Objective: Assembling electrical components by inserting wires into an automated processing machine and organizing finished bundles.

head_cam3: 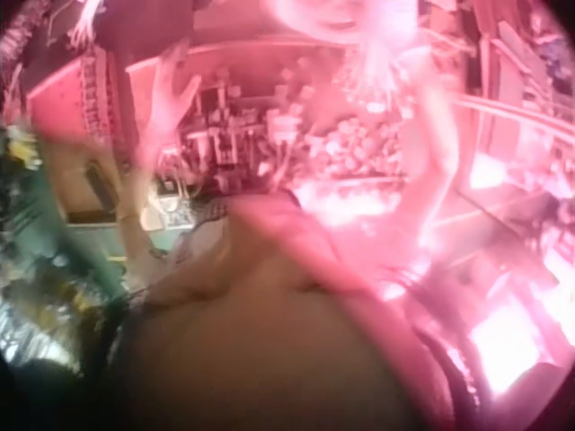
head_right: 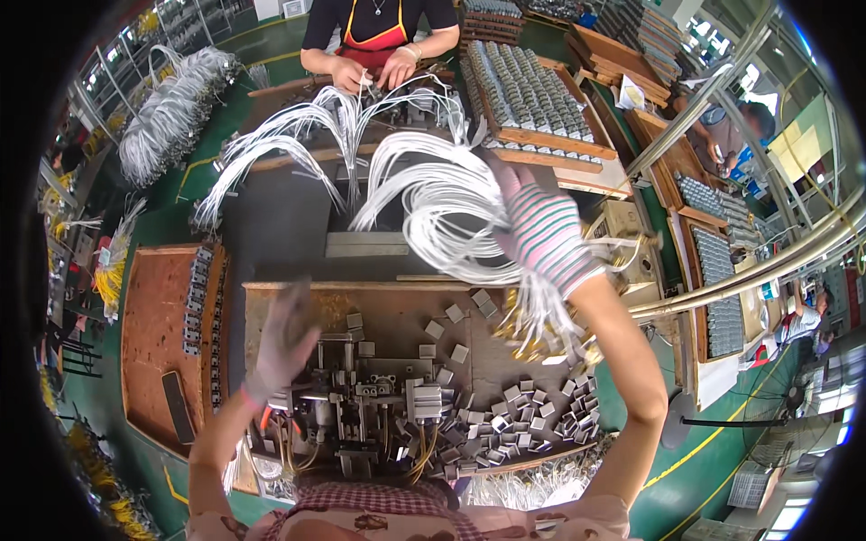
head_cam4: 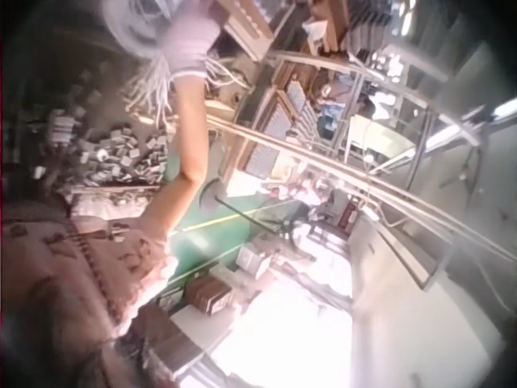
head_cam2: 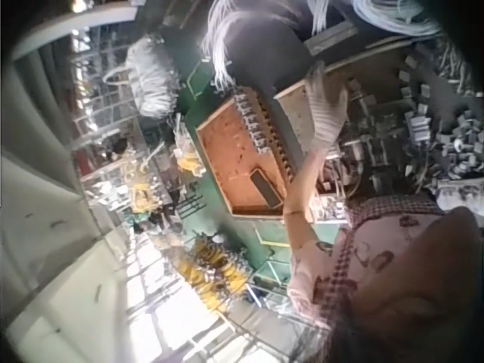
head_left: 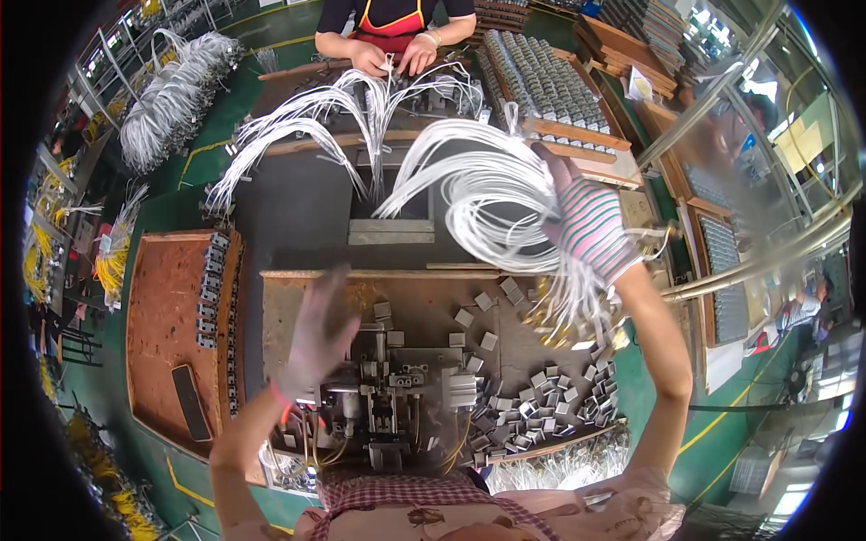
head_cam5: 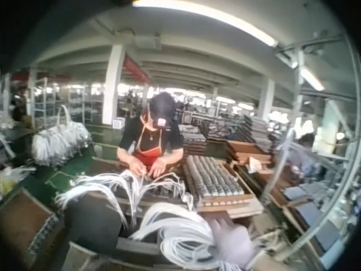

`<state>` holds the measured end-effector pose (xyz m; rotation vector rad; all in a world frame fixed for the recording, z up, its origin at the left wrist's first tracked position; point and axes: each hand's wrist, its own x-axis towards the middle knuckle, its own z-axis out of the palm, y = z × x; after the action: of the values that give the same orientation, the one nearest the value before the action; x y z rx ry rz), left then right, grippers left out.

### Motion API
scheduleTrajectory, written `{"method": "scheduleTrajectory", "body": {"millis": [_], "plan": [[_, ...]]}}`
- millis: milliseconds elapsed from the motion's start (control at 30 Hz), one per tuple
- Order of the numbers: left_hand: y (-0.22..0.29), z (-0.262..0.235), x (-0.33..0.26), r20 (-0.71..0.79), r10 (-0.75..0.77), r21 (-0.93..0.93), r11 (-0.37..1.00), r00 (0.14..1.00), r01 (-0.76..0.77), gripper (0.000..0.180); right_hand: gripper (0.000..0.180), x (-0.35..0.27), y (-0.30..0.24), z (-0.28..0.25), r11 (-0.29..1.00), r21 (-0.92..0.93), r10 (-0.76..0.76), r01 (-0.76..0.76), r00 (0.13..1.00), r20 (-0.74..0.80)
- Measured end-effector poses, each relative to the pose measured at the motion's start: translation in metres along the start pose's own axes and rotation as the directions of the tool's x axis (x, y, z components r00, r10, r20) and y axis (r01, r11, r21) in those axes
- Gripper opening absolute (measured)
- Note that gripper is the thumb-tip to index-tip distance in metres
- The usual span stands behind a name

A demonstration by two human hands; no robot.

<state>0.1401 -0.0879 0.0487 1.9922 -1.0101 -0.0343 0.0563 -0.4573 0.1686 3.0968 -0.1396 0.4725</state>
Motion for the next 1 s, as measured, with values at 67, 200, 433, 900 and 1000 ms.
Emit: {"method": "scheduleTrajectory", "body": {"millis": [67,200,433,900,1000], "plan": [[-0.026,0.001,0.044,-0.149,0.055,-0.035,0.998,0.987,-0.061,0.067,0.092,0.003,-0.034,0.016,0.996,0.034,0.087,-0.087,0.996,-0.003],[-0.016,0.022,0.149,-0.292,0.215,-0.120,0.958,0.932,-0.259,0.060,0.093,-0.015,-0.073,0.051,0.968,0.141,0.216,-0.205,0.974,-0.064],[-0.097,0.069,0.222,0.175,-0.008,-0.782,0.606,0.985,0.144,0.068,0.090,-0.025,-0.078,0.029,0.926,0.234,0.297,-0.297,0.954,0.034],[-0.157,0.158,0.197,-0.022,-0.037,-0.075,0.997,0.999,0.036,0.054,0.066,-0.063,-0.073,0.133,0.316,0.947,0.453,0.053,0.869,-0.200],[-0.128,0.151,0.207,0.100,-0.147,0.135,0.982,0.984,0.133,0.046,0.070,-0.072,-0.048,0.148,0.255,0.954,0.429,0.160,0.865,-0.260]]}}
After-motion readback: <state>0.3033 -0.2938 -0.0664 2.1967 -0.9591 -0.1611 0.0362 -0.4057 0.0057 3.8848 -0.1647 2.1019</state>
